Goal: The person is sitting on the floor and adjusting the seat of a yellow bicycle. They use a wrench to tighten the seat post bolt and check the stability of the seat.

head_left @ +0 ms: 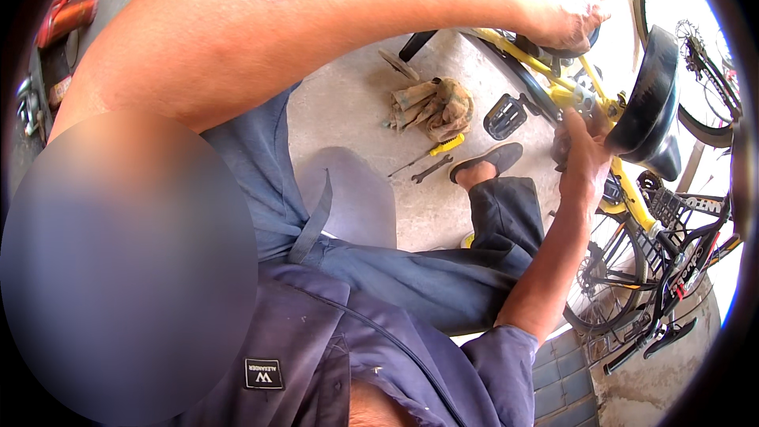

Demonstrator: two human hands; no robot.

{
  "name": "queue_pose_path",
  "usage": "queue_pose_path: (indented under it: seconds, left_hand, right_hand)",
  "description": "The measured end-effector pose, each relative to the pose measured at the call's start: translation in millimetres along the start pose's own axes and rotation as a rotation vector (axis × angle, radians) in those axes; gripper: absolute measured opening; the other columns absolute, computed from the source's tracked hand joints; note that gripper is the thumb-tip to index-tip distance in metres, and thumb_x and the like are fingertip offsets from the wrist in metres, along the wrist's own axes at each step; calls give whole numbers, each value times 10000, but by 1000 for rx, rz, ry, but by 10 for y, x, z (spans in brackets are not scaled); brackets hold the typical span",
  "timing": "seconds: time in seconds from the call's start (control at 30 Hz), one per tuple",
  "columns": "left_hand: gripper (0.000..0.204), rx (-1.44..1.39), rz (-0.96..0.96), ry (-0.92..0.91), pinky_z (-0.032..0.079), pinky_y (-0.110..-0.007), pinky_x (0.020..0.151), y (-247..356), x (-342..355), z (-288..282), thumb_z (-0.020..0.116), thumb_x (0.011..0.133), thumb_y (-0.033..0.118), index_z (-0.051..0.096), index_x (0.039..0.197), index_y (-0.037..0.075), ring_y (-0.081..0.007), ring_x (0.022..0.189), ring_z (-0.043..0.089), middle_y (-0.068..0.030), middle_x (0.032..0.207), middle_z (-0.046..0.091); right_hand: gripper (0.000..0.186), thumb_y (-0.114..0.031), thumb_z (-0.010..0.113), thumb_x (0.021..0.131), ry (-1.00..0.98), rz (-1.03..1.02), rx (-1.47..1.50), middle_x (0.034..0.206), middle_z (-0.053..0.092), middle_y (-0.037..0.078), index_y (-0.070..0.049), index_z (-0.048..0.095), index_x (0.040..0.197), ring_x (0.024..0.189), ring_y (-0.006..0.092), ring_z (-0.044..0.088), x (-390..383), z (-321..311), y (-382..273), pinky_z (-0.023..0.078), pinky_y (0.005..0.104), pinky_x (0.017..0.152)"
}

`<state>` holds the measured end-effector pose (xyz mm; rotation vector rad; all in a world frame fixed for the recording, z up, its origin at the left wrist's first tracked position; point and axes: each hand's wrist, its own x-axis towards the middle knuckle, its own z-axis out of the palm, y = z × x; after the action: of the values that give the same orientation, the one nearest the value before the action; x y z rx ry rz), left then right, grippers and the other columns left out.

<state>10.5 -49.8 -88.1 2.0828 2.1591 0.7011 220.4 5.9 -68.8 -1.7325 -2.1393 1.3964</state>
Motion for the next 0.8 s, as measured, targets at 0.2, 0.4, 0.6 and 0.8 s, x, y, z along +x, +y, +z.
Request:
queue_pose_path:
  seconds: [0.2,0.4,0.6,0.8]
  left_hand:
    - [369,-34,-10,-20,349,-423,958,-4,-22,-63,479,810,220,591,1093,10,-302,1114,498,-196,1139,556]
    - [371,-61,-3,10,343,-439,964,-19,11,47,448,823,206,583,1106,7,-307,1121,493,-203,1147,551]
    - [368,-49,13,-5,344,-441,963,25,-57,25,441,827,202,583,1102,2,-312,1117,495,-206,1144,550]
    - [365,-49,21,-21,346,-443,962,20,-40,23,435,831,199,583,1097,-2,-317,1113,497,-209,1141,550]
  right_hand:
    - [364,-298,540,902,-42,-55,2,679,535,1,-12,581,1123,540,76,495,2,33,-41,424,214,512]
    - [379,-329,496,943,-64,52,49,808,622,51,-25,593,1147,675,117,587,4,11,-76,491,247,592]
    - [387,-312,516,942,-147,109,261,908,655,85,-24,581,1192,760,155,625,-5,-55,-77,514,279,651]
    - [423,-265,613,888,-131,132,280,847,635,62,-7,541,1215,680,133,589,50,-119,2,480,259,575]
